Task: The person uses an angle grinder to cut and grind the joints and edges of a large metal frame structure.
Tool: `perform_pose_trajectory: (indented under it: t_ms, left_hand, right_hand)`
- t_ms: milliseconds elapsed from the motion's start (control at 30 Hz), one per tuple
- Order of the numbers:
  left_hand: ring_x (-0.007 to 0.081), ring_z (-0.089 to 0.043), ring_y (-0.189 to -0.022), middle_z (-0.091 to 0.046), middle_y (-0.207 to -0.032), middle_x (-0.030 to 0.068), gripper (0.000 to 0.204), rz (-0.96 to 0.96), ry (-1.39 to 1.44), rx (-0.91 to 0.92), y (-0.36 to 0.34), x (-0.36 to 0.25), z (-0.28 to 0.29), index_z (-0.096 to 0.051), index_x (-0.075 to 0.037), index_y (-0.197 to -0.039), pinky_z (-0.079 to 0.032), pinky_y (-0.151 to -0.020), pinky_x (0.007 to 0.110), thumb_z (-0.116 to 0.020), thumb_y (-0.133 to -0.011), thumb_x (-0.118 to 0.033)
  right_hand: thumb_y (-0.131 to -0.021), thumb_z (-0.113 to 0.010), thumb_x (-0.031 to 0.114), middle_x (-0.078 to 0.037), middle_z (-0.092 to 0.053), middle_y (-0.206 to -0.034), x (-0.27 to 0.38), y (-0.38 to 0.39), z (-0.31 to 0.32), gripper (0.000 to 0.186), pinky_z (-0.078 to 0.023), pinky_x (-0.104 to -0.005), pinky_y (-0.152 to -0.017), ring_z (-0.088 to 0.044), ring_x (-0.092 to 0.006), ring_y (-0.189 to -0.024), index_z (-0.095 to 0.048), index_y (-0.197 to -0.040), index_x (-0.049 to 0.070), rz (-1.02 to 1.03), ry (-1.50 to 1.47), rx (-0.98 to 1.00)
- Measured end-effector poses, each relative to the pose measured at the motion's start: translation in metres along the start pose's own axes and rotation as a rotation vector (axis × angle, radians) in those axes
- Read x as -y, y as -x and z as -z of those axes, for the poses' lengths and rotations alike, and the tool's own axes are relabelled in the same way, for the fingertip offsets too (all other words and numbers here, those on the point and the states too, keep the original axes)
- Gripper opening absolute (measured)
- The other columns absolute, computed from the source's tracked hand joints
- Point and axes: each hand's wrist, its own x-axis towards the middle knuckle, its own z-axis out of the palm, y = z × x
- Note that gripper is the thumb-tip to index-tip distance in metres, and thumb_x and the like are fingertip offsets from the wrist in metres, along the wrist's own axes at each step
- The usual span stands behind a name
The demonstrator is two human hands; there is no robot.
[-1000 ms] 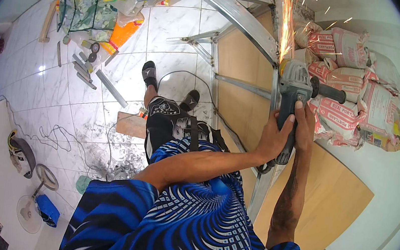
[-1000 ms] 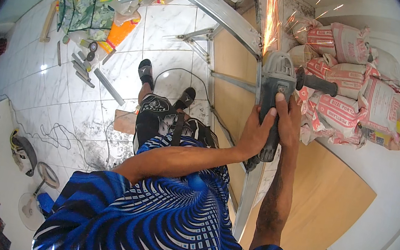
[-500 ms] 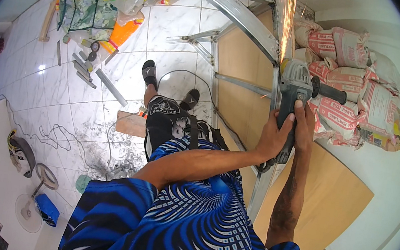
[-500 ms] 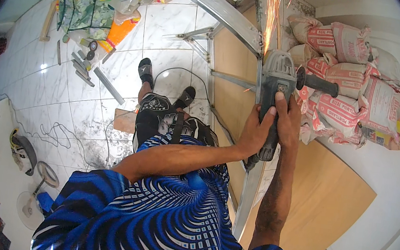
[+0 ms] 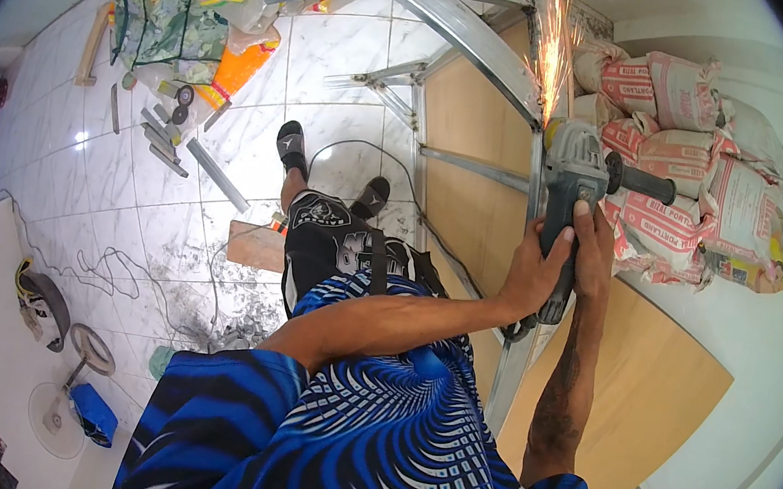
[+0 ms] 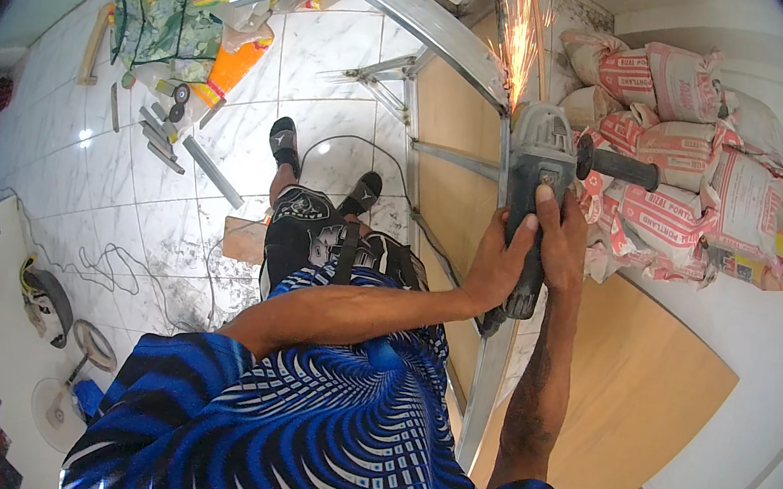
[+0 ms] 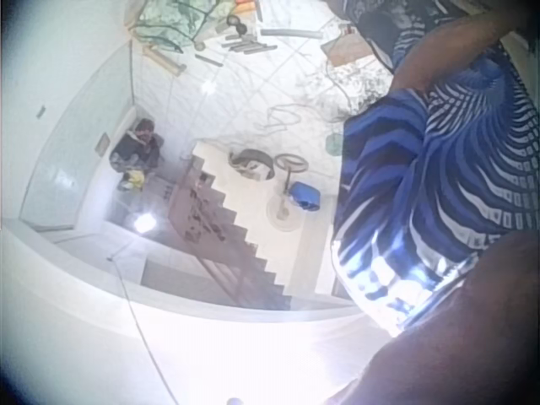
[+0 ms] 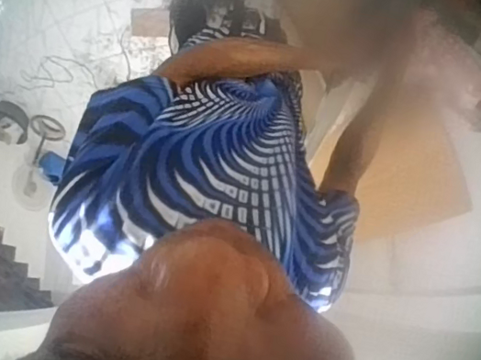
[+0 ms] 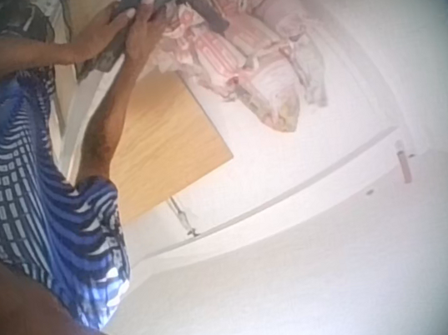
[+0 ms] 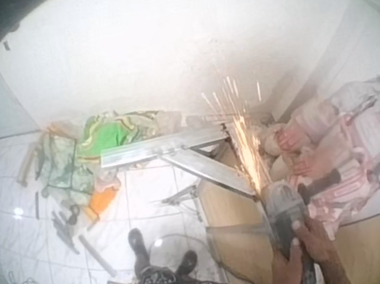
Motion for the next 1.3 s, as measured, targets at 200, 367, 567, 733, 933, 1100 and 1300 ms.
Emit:
perform_pose_trajectory:
  t_ms: [200,367,567,733,933,1100,1300]
  left_hand:
    - [0.0264,-0.064,-0.096,-0.064,-0.103,0.0216,0.06,-0.078,0.005,-0.027,-0.001,0.003,-0.003,-0.044,0.01,-0.128,-0.05,-0.084,0.035,-0.056,-0.099,-0.042]
    - [0.0261,-0.064,-0.094,-0.064,-0.101,0.0204,0.058,-0.03,0.002,-0.008,-0.004,0.001,-0.002,-0.045,0.009,-0.125,-0.05,-0.082,0.035,-0.055,-0.099,-0.042]
    - [0.0248,-0.064,-0.093,-0.064,-0.1,0.0193,0.058,-0.035,-0.004,-0.032,-0.009,-0.004,-0.003,-0.045,0.008,-0.126,-0.05,-0.081,0.035,-0.056,-0.099,-0.042]
    - [0.019,-0.06,-0.092,-0.062,-0.102,0.0143,0.05,-0.03,0.011,-0.002,-0.01,-0.005,-0.002,-0.047,0.008,-0.12,-0.049,-0.08,0.033,-0.053,-0.101,-0.039]
    - [0.019,-0.059,-0.095,-0.062,-0.103,0.0146,0.048,-0.029,-0.02,-0.005,-0.009,-0.016,-0.001,-0.049,0.007,-0.118,-0.048,-0.084,0.033,-0.051,-0.102,-0.038]
    - [0.0224,-0.063,-0.091,-0.064,-0.101,0.0182,0.058,-0.049,-0.036,-0.043,-0.011,-0.008,-0.002,-0.046,0.009,-0.123,-0.05,-0.079,0.035,-0.057,-0.099,-0.041]
    - [0.0219,-0.063,-0.093,-0.064,-0.102,0.0186,0.056,-0.061,0.014,-0.036,-0.008,-0.006,-0.004,-0.044,0.009,-0.125,-0.05,-0.08,0.034,-0.057,-0.099,-0.039]
  right_hand:
    - [-0.096,-0.059,0.046,-0.015,-0.065,-0.11,0.006,0.002,-0.004,0.058,-0.046,-0.0343,-0.09,-0.058,-0.0199,-0.099,-0.058,-0.123,-0.006,0.023,0.011,-0.024]
    - [-0.096,-0.058,0.048,-0.015,-0.065,-0.109,0.006,-0.002,-0.003,0.059,-0.046,-0.0344,-0.09,-0.058,-0.0203,-0.098,-0.058,-0.122,-0.005,0.044,0.057,-0.04]
    - [-0.095,-0.057,0.048,-0.014,-0.065,-0.111,0.01,-0.007,-0.005,0.057,-0.045,-0.0354,-0.092,-0.058,-0.0214,-0.1,-0.059,-0.123,-0.003,-0.001,0.044,-0.018]
    - [-0.096,-0.056,0.047,-0.015,-0.065,-0.114,0.011,-0.006,-0.004,0.058,-0.043,-0.0359,-0.096,-0.058,-0.0224,-0.104,-0.058,-0.127,-0.003,0.031,0.106,-0.055]
    - [-0.097,-0.055,0.047,-0.016,-0.066,-0.113,0.018,-0.005,-0.007,0.058,-0.043,-0.0368,-0.096,-0.058,-0.0229,-0.104,-0.058,-0.126,-0.003,0.042,0.11,-0.034]
    - [-0.097,-0.055,0.048,-0.017,-0.066,-0.11,0.018,-0.008,-0.005,0.058,-0.045,-0.0376,-0.094,-0.06,-0.0237,-0.101,-0.059,-0.125,-0.003,0.078,0.12,-0.022]
    - [-0.096,-0.055,0.048,-0.018,-0.066,-0.111,0.01,-0.009,-0.005,0.059,-0.045,-0.0385,-0.094,-0.06,-0.0248,-0.101,-0.058,-0.126,-0.003,0.05,0.111,-0.034]
